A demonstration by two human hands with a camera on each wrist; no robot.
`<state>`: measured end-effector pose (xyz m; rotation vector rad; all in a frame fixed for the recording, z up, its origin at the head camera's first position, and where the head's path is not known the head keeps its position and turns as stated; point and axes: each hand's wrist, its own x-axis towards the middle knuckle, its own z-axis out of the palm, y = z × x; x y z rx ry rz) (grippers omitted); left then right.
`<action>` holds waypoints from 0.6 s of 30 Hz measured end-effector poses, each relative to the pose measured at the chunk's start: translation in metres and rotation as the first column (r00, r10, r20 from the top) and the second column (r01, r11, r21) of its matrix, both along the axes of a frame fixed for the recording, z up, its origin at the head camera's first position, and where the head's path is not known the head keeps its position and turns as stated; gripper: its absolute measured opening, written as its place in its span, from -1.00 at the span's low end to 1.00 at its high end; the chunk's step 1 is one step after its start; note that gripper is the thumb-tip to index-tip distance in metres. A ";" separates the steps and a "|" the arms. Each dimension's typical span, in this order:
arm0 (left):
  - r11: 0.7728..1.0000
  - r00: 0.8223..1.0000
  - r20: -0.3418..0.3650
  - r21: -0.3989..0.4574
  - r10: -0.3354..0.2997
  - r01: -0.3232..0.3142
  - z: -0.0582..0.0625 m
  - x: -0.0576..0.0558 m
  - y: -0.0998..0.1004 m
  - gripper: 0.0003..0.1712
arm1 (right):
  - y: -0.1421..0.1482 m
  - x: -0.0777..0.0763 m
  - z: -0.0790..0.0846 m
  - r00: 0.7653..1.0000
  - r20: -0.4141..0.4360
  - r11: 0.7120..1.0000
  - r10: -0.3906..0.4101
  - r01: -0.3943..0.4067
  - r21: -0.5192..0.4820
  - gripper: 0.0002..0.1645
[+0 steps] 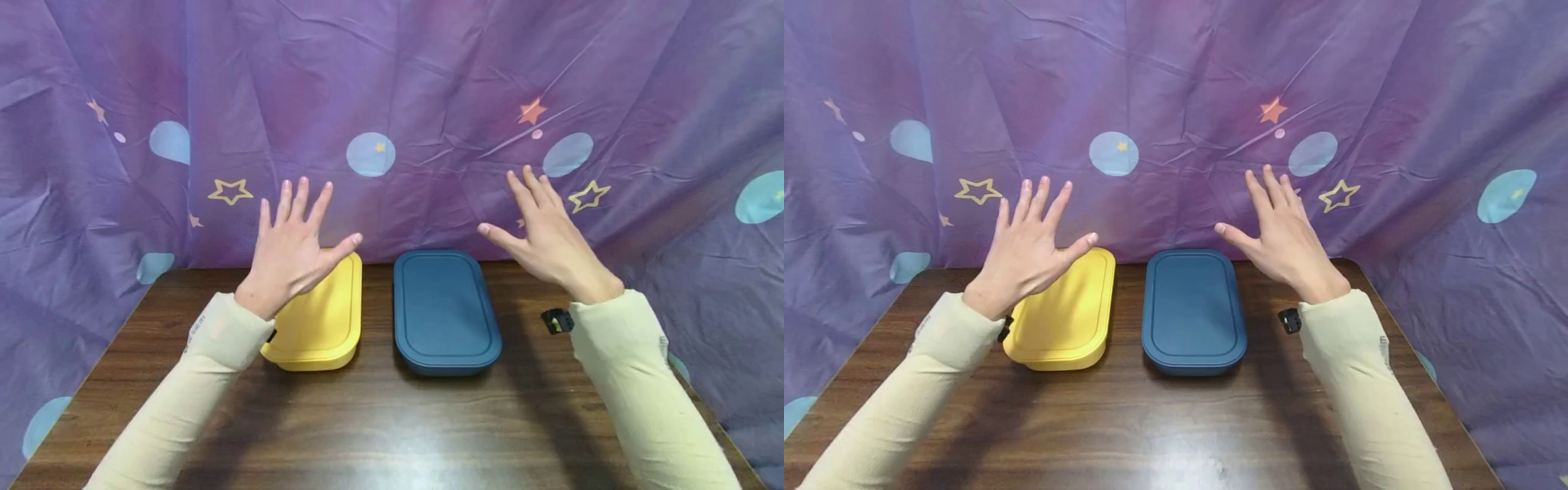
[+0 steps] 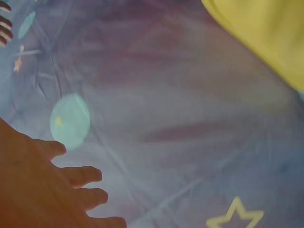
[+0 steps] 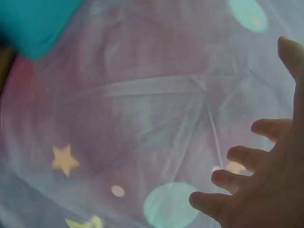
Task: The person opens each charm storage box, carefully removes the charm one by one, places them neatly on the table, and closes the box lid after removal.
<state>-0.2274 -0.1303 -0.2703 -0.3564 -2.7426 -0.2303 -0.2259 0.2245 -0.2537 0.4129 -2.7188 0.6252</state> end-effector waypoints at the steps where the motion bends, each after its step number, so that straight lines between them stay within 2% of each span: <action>1: 1.000 1.000 0.010 0.003 -0.004 0.004 -0.003 0.002 0.002 0.06 | 0.001 0.002 -0.001 1.000 -0.002 0.999 0.006 -0.006 -0.041 0.07; 3: 1.000 0.999 0.029 0.022 -0.014 0.013 -0.009 0.007 0.006 0.07 | 0.004 0.006 -0.003 1.000 -0.016 0.992 0.019 -0.021 -0.126 0.02; 6: 0.995 0.999 0.039 0.100 -0.015 0.011 -0.019 0.013 0.010 0.07 | 0.008 0.013 -0.010 0.999 -0.041 0.971 0.019 -0.029 -0.238 -0.06; 8: 0.982 0.999 0.027 0.190 -0.017 0.011 -0.025 0.016 0.011 0.07 | 0.010 0.018 -0.017 0.997 -0.075 0.952 0.004 -0.027 -0.305 -0.14; 10: 0.957 1.000 0.006 0.289 -0.020 0.018 -0.029 0.020 0.013 0.06 | 0.012 0.025 -0.023 0.995 -0.092 0.925 -0.032 -0.005 -0.379 -0.23; 12: 0.920 0.999 -0.021 0.391 -0.035 0.040 -0.033 0.024 0.016 0.05 | 0.013 0.032 -0.030 0.993 -0.093 0.890 -0.074 0.024 -0.455 -0.32; 14: 0.869 0.997 -0.051 0.489 -0.050 0.068 -0.037 0.028 0.021 0.06 | 0.012 0.038 -0.037 0.989 -0.077 0.845 -0.124 0.065 -0.530 -0.38; 16: 0.811 0.994 -0.082 0.576 -0.066 0.102 -0.042 0.032 0.028 0.06 | 0.012 0.043 -0.045 0.985 -0.056 0.793 -0.166 0.100 -0.601 -0.43; 18: 0.740 0.991 -0.102 0.659 -0.088 0.134 -0.048 0.036 0.036 0.04 | 0.012 0.047 -0.053 0.981 -0.046 0.732 -0.190 0.111 -0.673 -0.47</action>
